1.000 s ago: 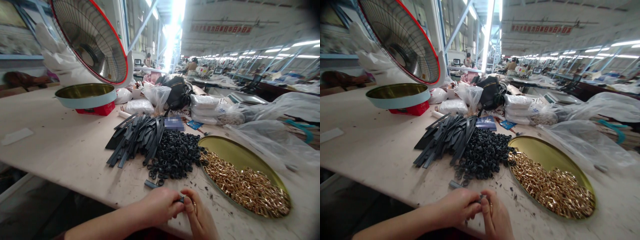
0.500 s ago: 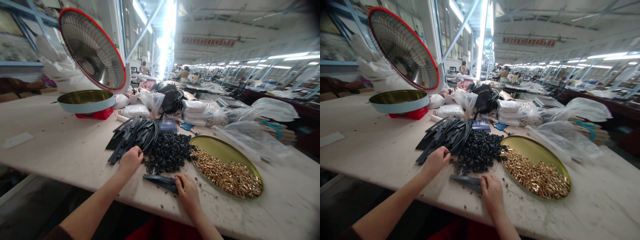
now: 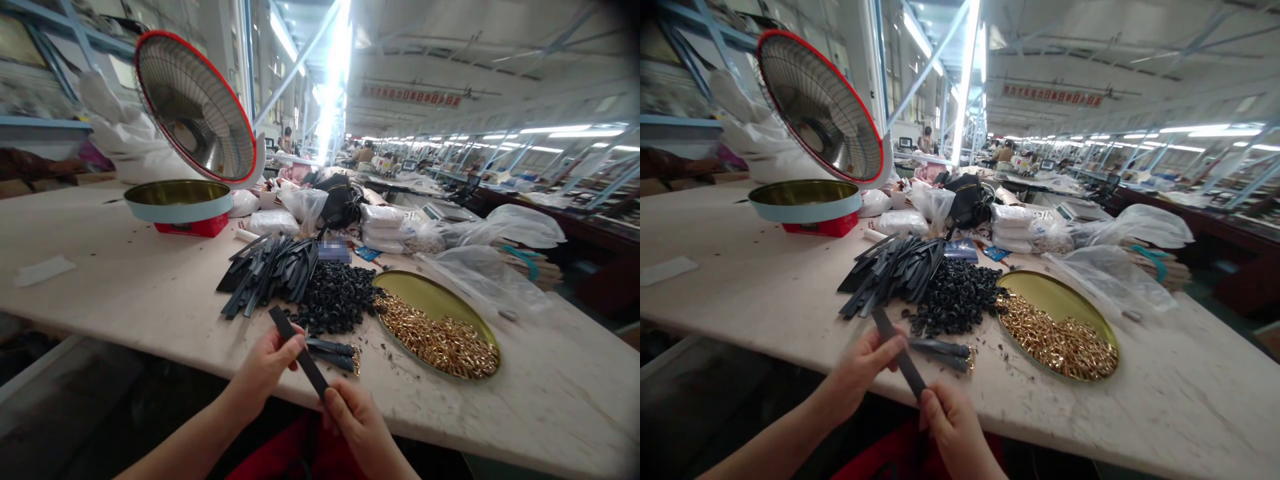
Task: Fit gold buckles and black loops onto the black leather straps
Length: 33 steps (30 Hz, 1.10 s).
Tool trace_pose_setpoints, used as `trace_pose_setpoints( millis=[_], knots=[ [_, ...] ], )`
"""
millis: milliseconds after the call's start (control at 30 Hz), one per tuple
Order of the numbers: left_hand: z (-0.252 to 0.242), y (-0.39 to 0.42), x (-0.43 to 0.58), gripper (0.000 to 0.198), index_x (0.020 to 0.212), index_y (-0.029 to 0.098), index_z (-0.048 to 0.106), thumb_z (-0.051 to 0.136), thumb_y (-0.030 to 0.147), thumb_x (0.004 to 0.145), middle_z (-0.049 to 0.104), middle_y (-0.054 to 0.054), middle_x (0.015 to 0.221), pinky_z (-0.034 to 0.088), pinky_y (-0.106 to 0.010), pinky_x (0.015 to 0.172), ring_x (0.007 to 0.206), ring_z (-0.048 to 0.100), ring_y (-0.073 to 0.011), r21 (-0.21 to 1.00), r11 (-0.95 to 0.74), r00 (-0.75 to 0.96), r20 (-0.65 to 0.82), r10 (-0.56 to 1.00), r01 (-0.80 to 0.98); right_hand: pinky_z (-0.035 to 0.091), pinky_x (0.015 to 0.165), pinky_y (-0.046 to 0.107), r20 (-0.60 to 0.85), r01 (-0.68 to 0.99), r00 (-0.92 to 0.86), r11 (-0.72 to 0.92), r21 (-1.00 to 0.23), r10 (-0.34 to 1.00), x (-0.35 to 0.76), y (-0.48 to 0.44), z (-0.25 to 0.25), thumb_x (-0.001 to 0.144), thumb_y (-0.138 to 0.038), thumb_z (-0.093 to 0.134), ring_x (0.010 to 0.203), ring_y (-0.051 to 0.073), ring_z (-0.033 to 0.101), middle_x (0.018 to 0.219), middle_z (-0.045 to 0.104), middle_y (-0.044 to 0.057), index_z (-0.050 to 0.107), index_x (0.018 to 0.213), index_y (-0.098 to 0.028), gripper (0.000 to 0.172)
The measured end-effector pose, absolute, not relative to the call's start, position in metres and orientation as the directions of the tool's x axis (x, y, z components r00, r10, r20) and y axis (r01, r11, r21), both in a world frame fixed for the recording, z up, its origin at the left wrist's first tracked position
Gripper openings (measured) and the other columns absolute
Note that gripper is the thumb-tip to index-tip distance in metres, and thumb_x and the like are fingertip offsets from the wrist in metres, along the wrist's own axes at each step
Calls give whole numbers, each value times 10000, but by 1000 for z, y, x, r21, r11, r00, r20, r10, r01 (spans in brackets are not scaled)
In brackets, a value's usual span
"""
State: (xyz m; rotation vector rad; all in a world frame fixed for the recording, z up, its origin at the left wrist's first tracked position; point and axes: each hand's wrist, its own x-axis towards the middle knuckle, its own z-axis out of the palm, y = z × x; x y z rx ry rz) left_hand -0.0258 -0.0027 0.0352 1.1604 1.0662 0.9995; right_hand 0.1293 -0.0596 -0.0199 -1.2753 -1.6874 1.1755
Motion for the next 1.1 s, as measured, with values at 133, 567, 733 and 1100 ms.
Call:
trace_pose_setpoints(
  millis=[133, 567, 733, 1100],
  knots=[
    [8, 5, -8, 306, 887, 149, 487, 501, 422, 749, 502, 58, 555, 333, -173, 426, 434, 443, -57, 923, 385, 436, -343, 832, -8, 367, 526, 215, 19, 403, -369, 178, -898, 929, 139, -45, -23, 886, -418, 289, 578, 124, 499, 616, 545, -5, 558, 673, -180, 418],
    [-16, 43, -8, 276, 941, 154, 439, 478, 379, 786, 490, 78, 441, 264, -140, 341, 303, 321, -30, 736, 670, 654, -461, 600, -96, 365, 594, 283, 181, 871, 44, 51, -488, 982, 208, 67, -76, 747, -241, 510, 643, 168, 502, 731, 535, 27, 513, 677, -201, 81],
    [-18, 45, -5, 293, 908, 152, 466, 390, 419, 813, 509, 55, 479, 267, -153, 347, 314, 354, -41, 767, 642, 629, -490, 604, -19, 397, 591, 282, 166, 649, 107, 58, -759, 980, 211, 55, -69, 755, -333, 532, 634, 156, 517, 760, 585, 39, 478, 621, -194, 201],
    [-4, 24, 3, 328, 901, 161, 537, 290, 374, 867, 460, 56, 517, 307, -187, 468, 466, 440, -91, 878, -88, 581, -234, 780, 471, 442, 565, 240, -36, -7, 109, -36, -999, 993, 176, 16, -48, 659, -342, 671, 627, 124, 546, 709, 583, -19, 535, 883, -194, 301]
  ],
)
